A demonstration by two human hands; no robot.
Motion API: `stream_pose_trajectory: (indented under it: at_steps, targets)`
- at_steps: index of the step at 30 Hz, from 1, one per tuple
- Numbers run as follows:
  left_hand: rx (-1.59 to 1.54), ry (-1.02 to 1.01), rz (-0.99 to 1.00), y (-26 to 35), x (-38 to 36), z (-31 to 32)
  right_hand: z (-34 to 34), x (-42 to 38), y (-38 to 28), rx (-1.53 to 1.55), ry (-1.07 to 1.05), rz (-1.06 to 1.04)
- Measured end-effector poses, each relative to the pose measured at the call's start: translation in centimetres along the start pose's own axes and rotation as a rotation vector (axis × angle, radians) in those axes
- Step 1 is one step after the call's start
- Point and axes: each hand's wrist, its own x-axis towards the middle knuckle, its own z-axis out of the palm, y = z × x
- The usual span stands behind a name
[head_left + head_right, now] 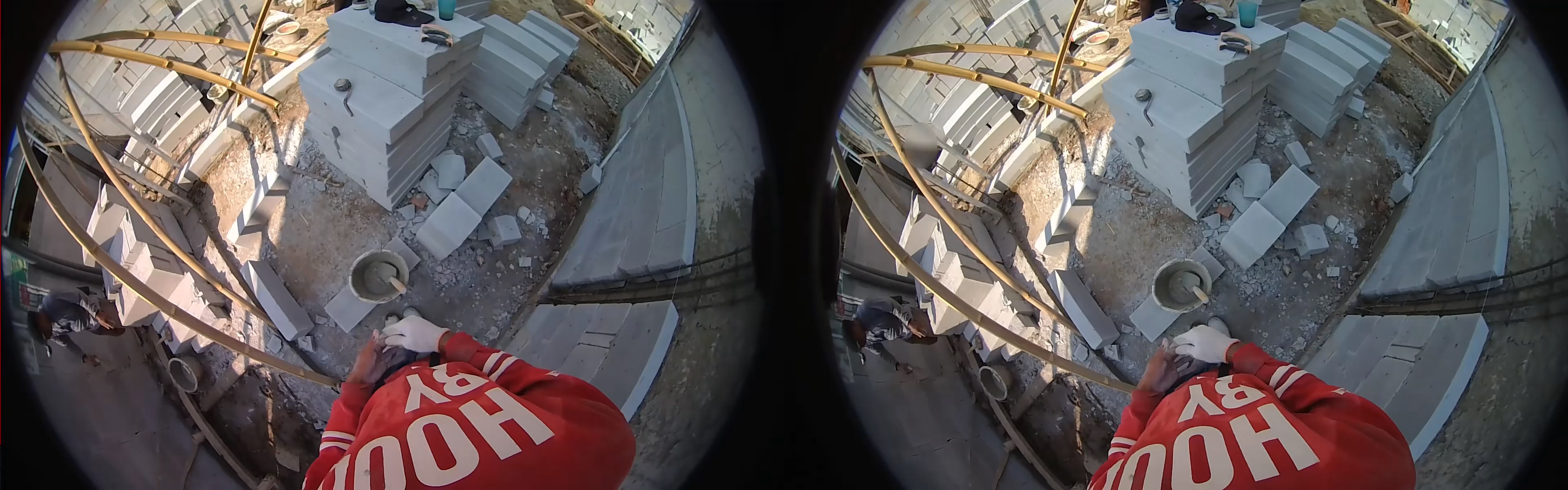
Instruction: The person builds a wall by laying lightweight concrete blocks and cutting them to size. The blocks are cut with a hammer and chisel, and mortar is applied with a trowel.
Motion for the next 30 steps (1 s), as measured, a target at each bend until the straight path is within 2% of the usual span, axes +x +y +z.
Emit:
stream_pose_trajectory:
  at_steps: [1,3,4,5,7,8,10,12,14,15,17,22,25,28,30]
  targets:
    - [-0.026,0.03,0.029,-0.2,0.0,-0.4,-0.6,-0.8,0.2,0.04,0.038,0.103]
    - [0.55,0.196,0.02,0.5,0.9,-1.2,-2.9,-1.9,1.3,0.13,0.138,0.33]
    - [1.011,0.345,-0.06,1.1,2.0,-2.5,-3.2,-2.9,3.5,-0.017,0.299,0.272]
    - [0.963,0.391,-0.034,0.9,2.5,-4.2,-3.3,-4.3,6.0,0.024,0.428,0.392]
    - [1.459,0.508,0.296,-0.4,2.5,-7.8,-3.7,-7.7,10.4,0.288,0.568,0.593]
    - [1.415,0.559,0.288,-1.1,2.6,-9.6,-3.4,-10.0,12.5,0.316,0.617,0.655]
    - [1.152,0.635,0.261,-1.6,2.4,-12.6,-2.0,-14.9,15.7,0.402,0.704,0.908]
    - [1.046,0.719,0.195,-1.8,0.8,-13.9,1.3,-22.2,22.7,0.336,0.656,1.025]
    - [0.924,0.803,0.089,-2.9,-0.1,-15.5,3.1,-26.9,22.3,0.668,0.68,1.037]
    - [0.874,0.828,0.032,-3.8,-0.3,-16.9,3.5,-27.7,20.6,0.657,0.649,1.062]
    - [0.942,0.837,0.092,-6.3,-0.5,-19.8,4.1,-28.1,17.5,0.508,0.562,1.105]
    - [0.882,0.879,-0.06,-9.4,-1.4,-21.2,4.0,-25.8,13.8,0.365,0.474,1.087]
    - [0.867,0.851,-0.017,-9.4,-1.2,-19.4,2.9,-23.3,13.3,0.328,0.444,1.05]
    - [0.882,0.849,-0.054,-7.5,-0.5,-16.1,1.1,-20.9,14.1,0.298,0.406,0.995]
    - [0.889,0.855,-0.063,-7.1,1.3,-16.3,-0.4,-19.3,14.8,0.308,0.396,0.964]
